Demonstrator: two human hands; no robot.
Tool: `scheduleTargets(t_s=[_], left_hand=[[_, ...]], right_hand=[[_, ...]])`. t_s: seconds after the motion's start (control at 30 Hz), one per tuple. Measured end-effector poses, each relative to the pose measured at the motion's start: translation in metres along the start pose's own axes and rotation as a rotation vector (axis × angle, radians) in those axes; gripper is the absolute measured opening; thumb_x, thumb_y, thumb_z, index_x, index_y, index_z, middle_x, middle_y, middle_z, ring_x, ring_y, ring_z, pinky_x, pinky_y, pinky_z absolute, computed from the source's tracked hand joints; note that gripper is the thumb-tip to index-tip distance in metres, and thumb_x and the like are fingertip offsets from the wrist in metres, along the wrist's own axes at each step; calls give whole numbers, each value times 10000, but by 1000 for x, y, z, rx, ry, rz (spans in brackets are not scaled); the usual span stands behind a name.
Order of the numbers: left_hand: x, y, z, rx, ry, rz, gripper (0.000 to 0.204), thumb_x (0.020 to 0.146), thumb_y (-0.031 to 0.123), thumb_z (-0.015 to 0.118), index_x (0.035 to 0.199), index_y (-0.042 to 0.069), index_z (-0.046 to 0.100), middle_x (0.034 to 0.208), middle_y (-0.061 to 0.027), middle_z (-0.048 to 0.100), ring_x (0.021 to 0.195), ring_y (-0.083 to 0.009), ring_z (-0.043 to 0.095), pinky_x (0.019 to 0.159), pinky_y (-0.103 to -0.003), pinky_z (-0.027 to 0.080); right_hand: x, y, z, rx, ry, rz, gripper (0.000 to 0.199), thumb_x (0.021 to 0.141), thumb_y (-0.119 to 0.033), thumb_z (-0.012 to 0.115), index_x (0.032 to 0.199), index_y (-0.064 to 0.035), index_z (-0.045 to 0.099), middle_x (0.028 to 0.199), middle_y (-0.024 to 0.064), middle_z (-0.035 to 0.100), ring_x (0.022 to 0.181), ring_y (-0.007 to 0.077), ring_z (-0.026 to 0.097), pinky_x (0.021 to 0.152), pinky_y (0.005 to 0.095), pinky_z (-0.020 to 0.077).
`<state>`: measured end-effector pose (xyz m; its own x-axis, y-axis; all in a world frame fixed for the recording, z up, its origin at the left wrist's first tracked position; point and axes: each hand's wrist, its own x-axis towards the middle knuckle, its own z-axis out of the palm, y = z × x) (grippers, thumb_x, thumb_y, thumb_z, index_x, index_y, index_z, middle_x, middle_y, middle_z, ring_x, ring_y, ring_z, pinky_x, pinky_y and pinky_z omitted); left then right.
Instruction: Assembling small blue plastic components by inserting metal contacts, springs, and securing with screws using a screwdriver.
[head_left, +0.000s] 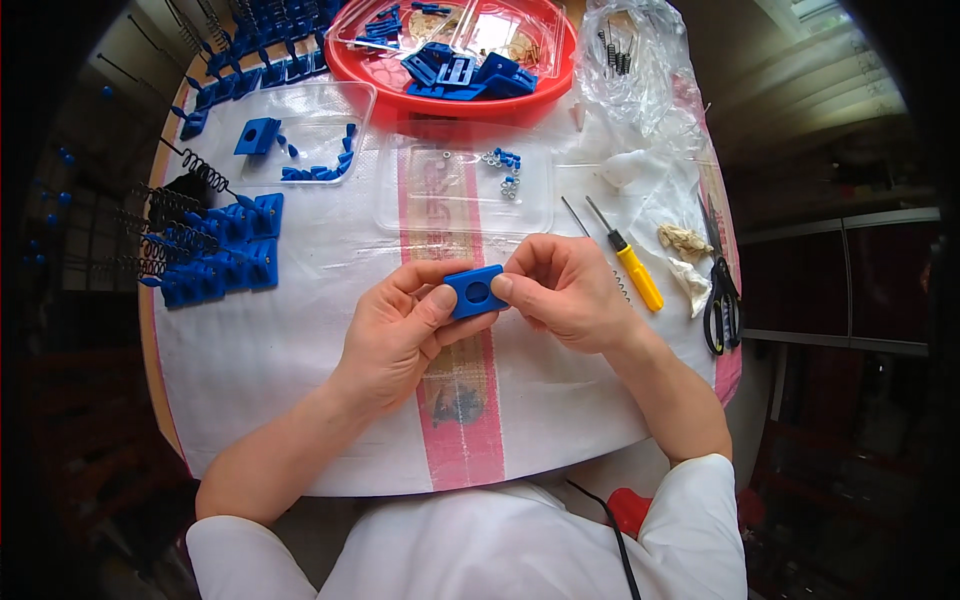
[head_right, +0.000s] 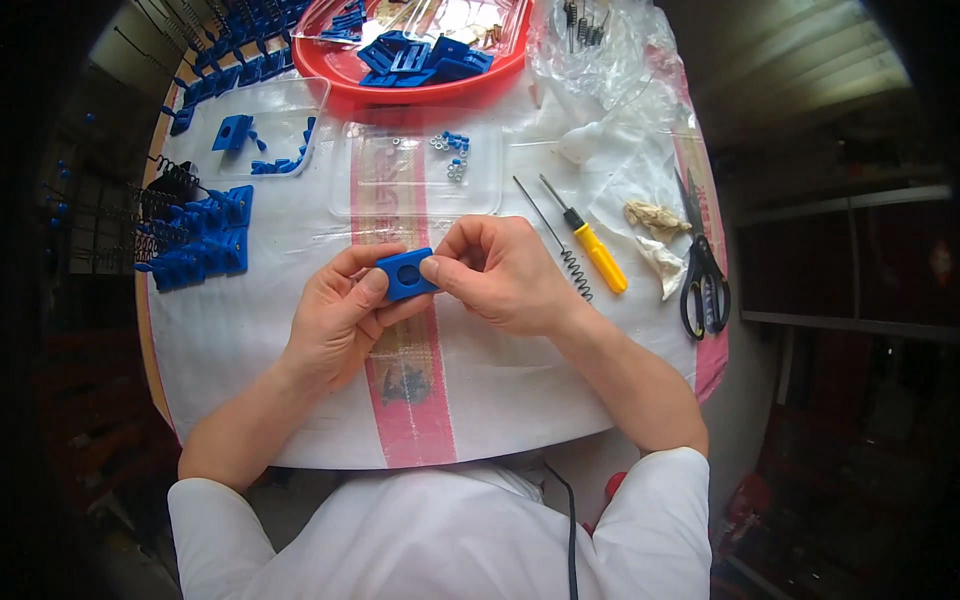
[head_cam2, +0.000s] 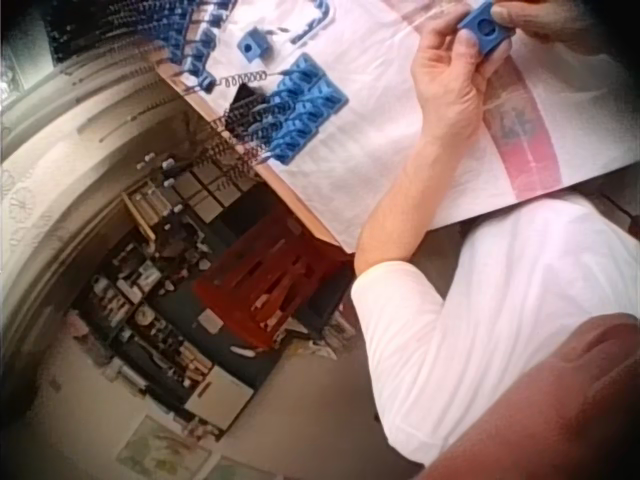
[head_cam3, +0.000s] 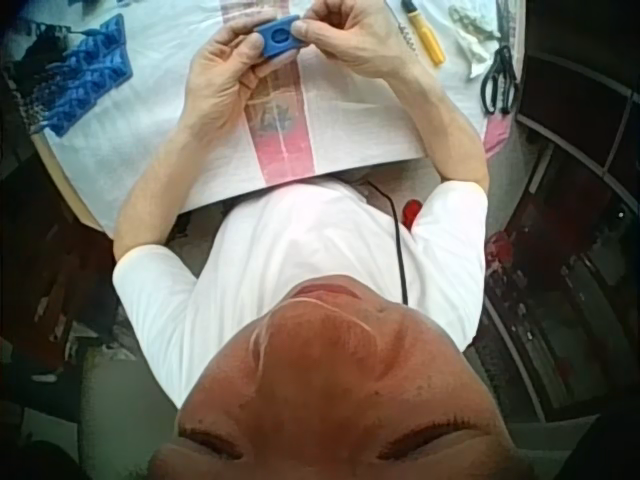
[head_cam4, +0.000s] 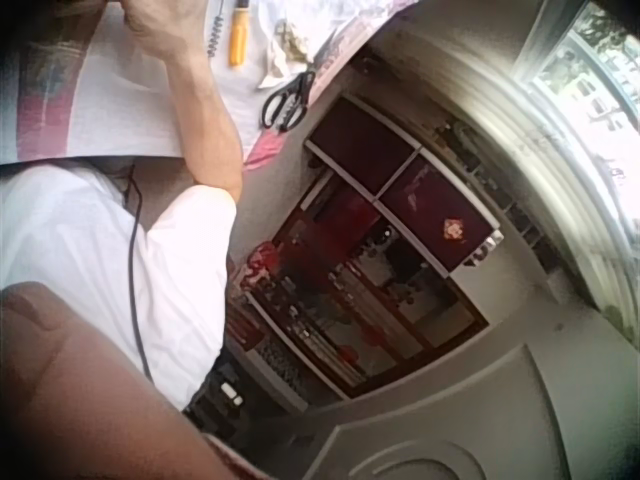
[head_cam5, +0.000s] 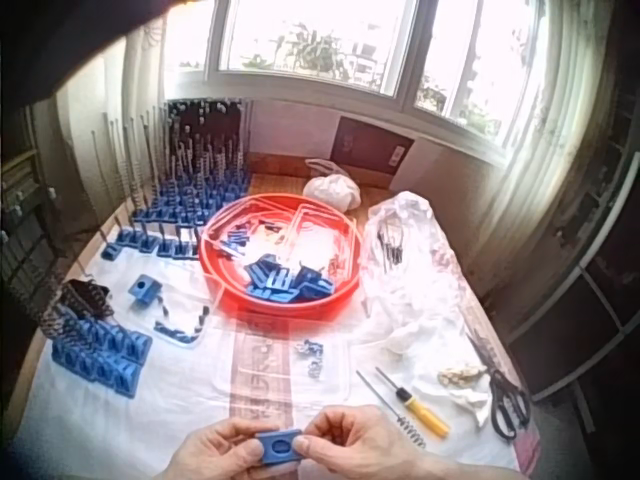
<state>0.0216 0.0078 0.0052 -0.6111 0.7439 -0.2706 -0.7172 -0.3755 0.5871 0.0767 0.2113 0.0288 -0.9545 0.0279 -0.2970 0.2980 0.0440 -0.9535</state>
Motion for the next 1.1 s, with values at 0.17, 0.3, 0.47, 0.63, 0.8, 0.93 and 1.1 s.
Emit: scheduleTargets(t_s=[0.17, 0.3, 0.47, 0.63, 0.8, 0.93, 1.1], left_hand=[[1, -1, -1, 2, -8, -3, 310, 969, 126, 570, 1242, -14, 526, 1216, -167, 580, 1129, -297, 612, 987, -402, 543], [-1, 2, 5, 27, 19, -1, 311, 999, 139, 512, 1256, -36, 494, 1221, -178, 578, 1115, -304, 621, 986, -402, 540], [-2, 5, 6, 45, -10, 9, 335, 1021, 158, 450, 1283, -52, 464, 1202, -182, 590, 1106, -319, 628, 954, -408, 549], [-2, 4, 5, 214, -63, 24, 360, 1013, 144, 439, 1326, -35, 442, 1129, -189, 619, 974, -285, 679, 837, -352, 581], [-2, 5, 5, 266, -69, -26, 370, 1011, 151, 452, 1340, -19, 439, 984, -172, 652, 778, -201, 677, 681, -283, 569], [-5, 6, 4, 394, -74, -38, 367, 1010, 145, 465, 1339, -16, 441, 886, -135, 667, 659, -136, 648, 592, -242, 537], [-8, 1, 7, 386, -32, 43, 360, 1007, 117, 474, 1342, -11, 442, 844, -107, 667, 623, -104, 625, 553, -216, 509]], right_hand=[[0, -1, -1, 32, -20, 17, 208, 876, -178, 700, 812, 1, 617, 606, -18, 582, 503, 17, 502, 422, 188, 358], [2, 0, -1, 80, -26, 31, 206, 878, -178, 699, 813, -3, 612, 604, -11, 575, 494, 24, 498, 418, 190, 353], [0, -4, -1, 203, -36, 89, 189, 881, -143, 697, 825, -2, 584, 629, 11, 566, 471, 56, 499, 413, 197, 371], [-2, -7, -3, 266, -42, 116, 198, 875, -152, 703, 824, -3, 585, 619, 19, 559, 461, 65, 498, 413, 200, 375], [-3, -5, -1, 254, -50, 106, 209, 870, -162, 714, 827, -2, 587, 622, 19, 562, 462, 66, 504, 413, 201, 380], [-5, -4, 1, 229, -47, 61, 199, 875, -158, 710, 838, 0, 594, 626, 26, 576, 472, 66, 517, 416, 197, 386], [-5, 4, 6, 200, -28, -39, 185, 879, -145, 702, 915, 17, 620, 724, 27, 630, 577, 59, 569, 494, 198, 438]])
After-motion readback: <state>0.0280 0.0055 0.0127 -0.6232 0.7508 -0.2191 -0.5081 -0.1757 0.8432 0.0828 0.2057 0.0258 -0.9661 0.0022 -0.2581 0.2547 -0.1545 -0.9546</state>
